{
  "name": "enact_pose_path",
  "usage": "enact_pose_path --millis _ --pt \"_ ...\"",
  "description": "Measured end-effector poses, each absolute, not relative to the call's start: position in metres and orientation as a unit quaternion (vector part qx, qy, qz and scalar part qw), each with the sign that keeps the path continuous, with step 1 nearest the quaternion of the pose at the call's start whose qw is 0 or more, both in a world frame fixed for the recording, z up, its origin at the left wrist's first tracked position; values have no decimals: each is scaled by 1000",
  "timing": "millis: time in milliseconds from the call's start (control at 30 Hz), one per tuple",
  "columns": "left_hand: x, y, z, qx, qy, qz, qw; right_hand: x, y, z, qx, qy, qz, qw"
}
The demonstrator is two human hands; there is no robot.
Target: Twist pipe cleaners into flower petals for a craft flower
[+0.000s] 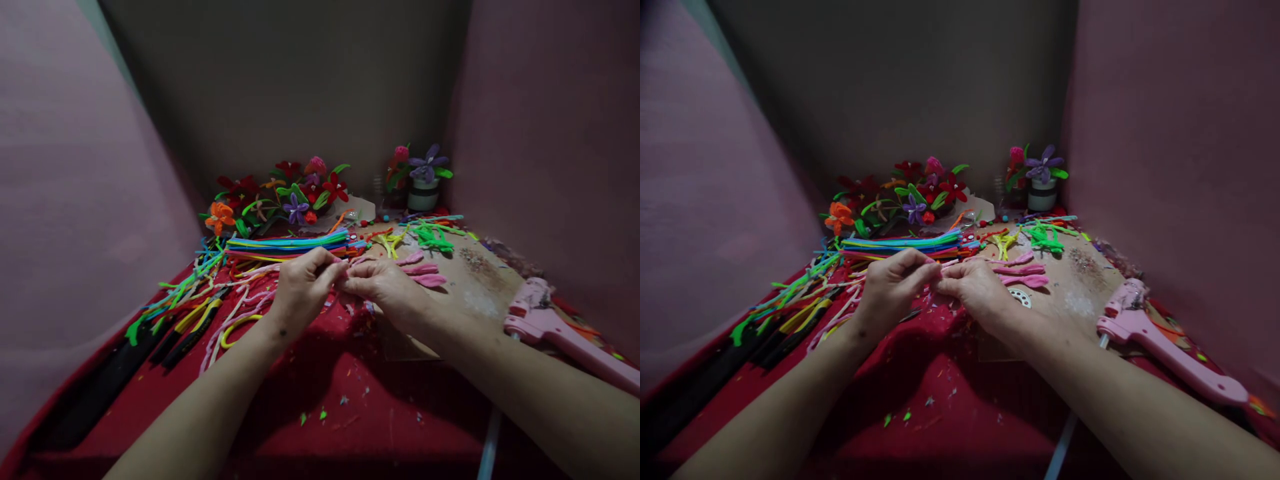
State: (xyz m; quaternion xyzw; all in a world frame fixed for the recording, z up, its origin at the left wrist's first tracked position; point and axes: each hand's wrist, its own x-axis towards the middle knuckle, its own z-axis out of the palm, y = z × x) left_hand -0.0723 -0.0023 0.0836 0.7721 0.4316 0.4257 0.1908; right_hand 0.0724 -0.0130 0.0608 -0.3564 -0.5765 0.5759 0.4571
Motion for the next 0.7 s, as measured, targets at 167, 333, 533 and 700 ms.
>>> enact_pose_path --millis 167,333,533,700 --pt "-74 6 94 733 418 338 417 76 -7 59 -373 -526 554 527" --pt "-78 5 84 827 435 285 213 74 -3 54 -384 -471 570 552" --pt "-81 6 81 855 406 319 45 74 -1 57 -366 -403 610 576" --pt "-82 17 85 678 447 443 381 76 1 63 -339 -381 611 606"
